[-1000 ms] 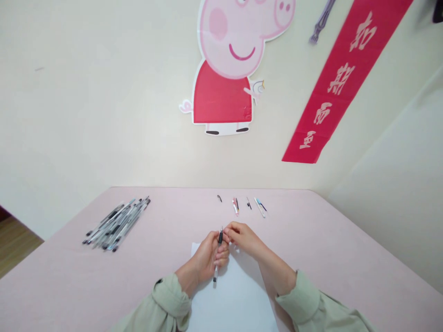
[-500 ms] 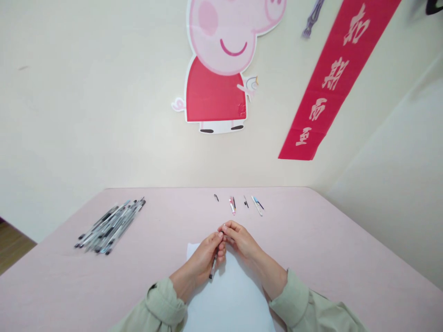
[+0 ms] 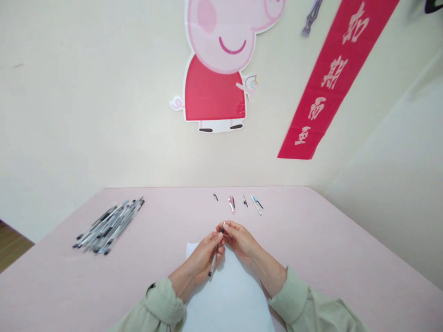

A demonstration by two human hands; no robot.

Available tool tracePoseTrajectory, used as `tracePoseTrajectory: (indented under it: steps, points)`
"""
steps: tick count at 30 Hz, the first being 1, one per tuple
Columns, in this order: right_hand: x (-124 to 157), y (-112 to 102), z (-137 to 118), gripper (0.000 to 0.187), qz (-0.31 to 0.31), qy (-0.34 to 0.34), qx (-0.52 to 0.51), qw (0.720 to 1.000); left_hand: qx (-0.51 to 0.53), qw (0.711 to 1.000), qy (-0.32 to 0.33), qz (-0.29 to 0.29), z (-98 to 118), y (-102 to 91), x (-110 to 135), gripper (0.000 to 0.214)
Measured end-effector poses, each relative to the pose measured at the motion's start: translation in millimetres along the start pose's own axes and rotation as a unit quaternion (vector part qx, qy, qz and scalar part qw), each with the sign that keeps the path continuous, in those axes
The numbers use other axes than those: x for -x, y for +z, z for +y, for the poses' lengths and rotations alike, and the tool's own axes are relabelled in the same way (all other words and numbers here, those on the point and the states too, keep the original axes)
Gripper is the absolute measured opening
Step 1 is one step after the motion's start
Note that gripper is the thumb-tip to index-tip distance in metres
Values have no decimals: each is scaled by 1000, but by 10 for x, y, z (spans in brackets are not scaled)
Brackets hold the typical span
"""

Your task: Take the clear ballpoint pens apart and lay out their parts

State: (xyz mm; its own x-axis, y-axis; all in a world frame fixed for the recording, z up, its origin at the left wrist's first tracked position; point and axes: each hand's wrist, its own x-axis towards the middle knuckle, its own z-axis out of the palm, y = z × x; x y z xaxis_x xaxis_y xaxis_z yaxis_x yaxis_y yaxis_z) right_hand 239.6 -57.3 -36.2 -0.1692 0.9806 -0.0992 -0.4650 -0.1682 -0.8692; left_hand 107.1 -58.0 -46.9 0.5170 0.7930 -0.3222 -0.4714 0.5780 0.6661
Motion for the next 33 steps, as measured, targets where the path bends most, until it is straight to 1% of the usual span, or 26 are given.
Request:
tracePoseTrajectory:
  steps: [2, 6, 11, 14, 16, 19, 23, 25, 27, 29, 31, 33]
  points:
    - [1, 1, -6, 27, -2, 2, -2, 1000, -1, 1000, -12, 11, 6, 10, 10, 15]
    - [4, 6, -16, 28, -28, 16, -13, 999, -14, 1000, -26, 7, 30, 47, 32, 25]
    - [6, 9, -15, 26, -18, -11, -5, 1000, -52, 999, 15, 3, 33, 33, 16, 24]
    - [7, 5, -16, 29, -42, 3, -5, 999, -65, 998, 9, -5, 33, 10, 4, 29]
    - [5, -1, -21, 31, -45, 2, 0, 999, -61, 998, 11, -12, 40, 12, 7, 32]
    - [3, -3, -39, 29, -27, -24, 26, 999, -73, 997, 40, -6, 73, 43, 28, 29]
    - [9, 35, -55, 33, -4, -53, 61, 997, -82, 990, 115, 0, 181, 97, 58, 24]
    - [18, 73, -37, 36, 3, -64, 91, 994, -96, 982, 161, 20, 248, 106, 64, 24]
    - [32, 116, 1, 38, -4, -65, 126, 990, -120, 972, 194, 50, 302, 99, 65, 25]
    - [45, 150, 43, 40, -31, -54, 147, 987, -133, 969, 198, 66, 336, 83, 63, 27]
    - [51, 160, 66, 36, -54, -34, 160, 985, -135, 969, 194, 67, 361, 64, 60, 28]
    - [45, 140, 55, 32, -46, -28, 179, 982, -132, 968, 203, 70, 401, 36, 56, 30]
